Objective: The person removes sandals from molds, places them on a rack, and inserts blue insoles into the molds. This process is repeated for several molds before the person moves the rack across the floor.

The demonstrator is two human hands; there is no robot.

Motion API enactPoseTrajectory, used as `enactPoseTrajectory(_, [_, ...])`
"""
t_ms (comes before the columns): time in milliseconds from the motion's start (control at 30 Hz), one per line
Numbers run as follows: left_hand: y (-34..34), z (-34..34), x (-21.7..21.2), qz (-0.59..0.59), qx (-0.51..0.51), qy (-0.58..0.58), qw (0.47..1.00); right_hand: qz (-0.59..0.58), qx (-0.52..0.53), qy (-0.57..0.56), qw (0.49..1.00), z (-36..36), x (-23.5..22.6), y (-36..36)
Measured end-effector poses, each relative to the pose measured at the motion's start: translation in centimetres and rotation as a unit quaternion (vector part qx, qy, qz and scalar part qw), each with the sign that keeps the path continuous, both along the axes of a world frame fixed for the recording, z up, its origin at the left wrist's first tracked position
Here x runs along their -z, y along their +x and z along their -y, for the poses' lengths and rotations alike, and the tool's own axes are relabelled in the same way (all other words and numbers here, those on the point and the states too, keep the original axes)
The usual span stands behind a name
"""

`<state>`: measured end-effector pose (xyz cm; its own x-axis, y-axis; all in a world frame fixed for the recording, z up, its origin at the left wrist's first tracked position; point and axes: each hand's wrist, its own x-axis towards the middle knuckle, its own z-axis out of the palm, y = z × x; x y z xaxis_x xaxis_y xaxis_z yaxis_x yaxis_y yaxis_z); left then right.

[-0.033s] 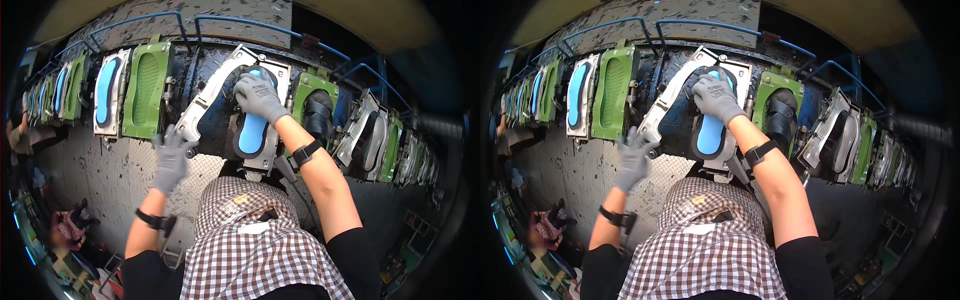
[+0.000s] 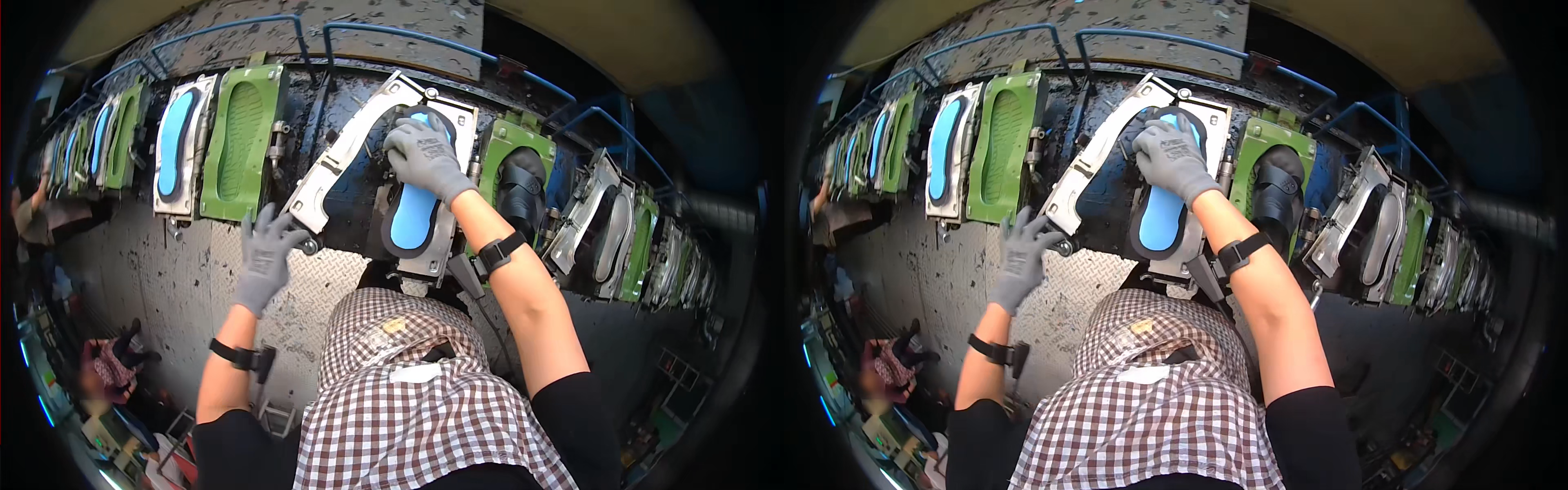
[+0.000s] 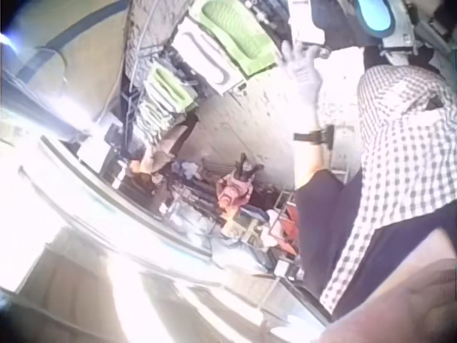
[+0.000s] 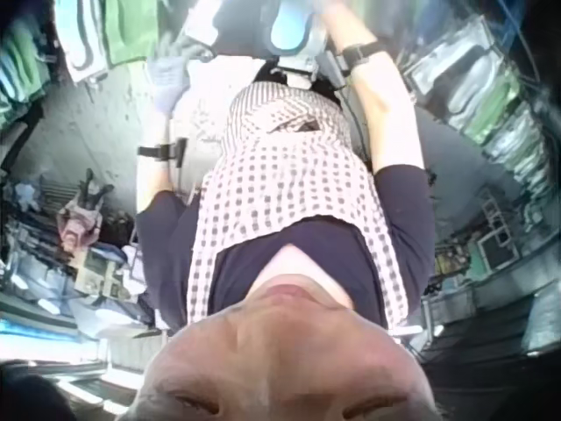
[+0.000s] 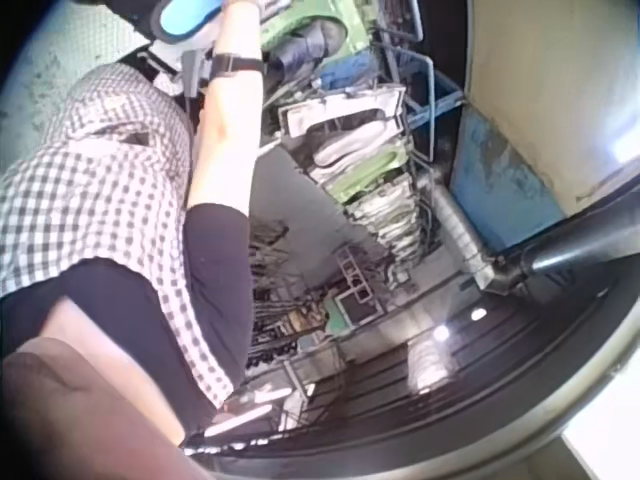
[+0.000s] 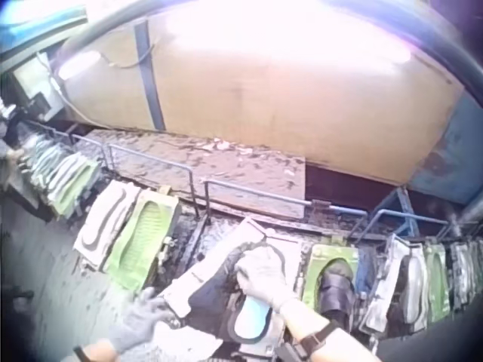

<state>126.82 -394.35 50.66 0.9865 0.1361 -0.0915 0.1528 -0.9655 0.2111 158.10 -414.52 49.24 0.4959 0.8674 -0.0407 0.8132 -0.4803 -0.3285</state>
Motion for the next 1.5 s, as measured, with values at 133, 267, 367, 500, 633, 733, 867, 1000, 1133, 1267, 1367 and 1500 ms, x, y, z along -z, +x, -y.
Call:
enactPoseTrajectory(133, [-2.8, -0.5, 2.1, -0.011, -0.021, -0.065, 0.998, -0.058, 0.042, 0.126, 0.989, 0.3, 0.8, 0.1])
enactPoseTrajectory(267, [-0.8, 5.3, 1.7, 0.028, 0.081, -0.146, 0.986, -0.056, 0.078, 0.163, 0.982, 0.6, 1.8, 0.1])
enactPoseTrajectory(367, [1.0, 13.2, 1.1, 0.018, 0.126, -0.174, 0.977, -0.013, 0.120, 0.226, 0.966, 0.9, 1.5, -1.5])
enactPoseTrajectory(500, [-0.4, 14.5, 1.5, 0.028, 0.096, -0.267, 0.959, -0.027, 0.136, 0.310, 0.941, 4.2, 1.3, -5.4])
enactPoseTrajectory(633, [-0.7, 15.2, -0.1, -0.030, 0.058, -0.322, 0.945, -0.032, 0.081, 0.235, 0.968, 10.2, 1.2, -10.2])
enactPoseTrajectory(733, [-0.7, 17.3, -0.7, -0.023, 0.030, -0.228, 0.973, -0.036, 0.014, 0.177, 0.983, 13.4, 1.3, -13.0])
enactPoseTrajectory(867, [1.1, 15.3, 0.3, 0.070, 0.009, -0.238, 0.969, -0.063, 0.007, 0.124, 0.990, 16.0, 1.5, -13.9])
enactPoseTrajectory(1000, [5.7, 12.0, 2.3, 0.156, 0.096, -0.105, 0.977, -0.049, 0.036, 0.159, 0.985, 15.7, 2.2, -15.2])
enactPoseTrajectory(1133, [8.3, 12.0, 6.3, 0.187, 0.156, -0.108, 0.964, -0.023, 0.073, 0.187, 0.979, 15.4, 3.2, -15.7])
enactPoseTrajectory(1267, [8.3, 13.7, 7.3, 0.276, 0.096, -0.187, 0.938, 0.015, 0.105, 0.225, 0.969, 14.3, 3.8, -15.9])
enactPoseTrajectory(1367, [8.8, 14.1, 7.0, 0.284, 0.059, -0.238, 0.927, 0.034, 0.129, 0.251, 0.959, 13.3, 4.1, -16.0])
enactPoseTrajectory(1500, [9.0, 15.6, 5.5, 0.247, -0.019, -0.318, 0.915, 0.005, 0.173, 0.289, 0.942, 12.3, 4.1, -15.7])
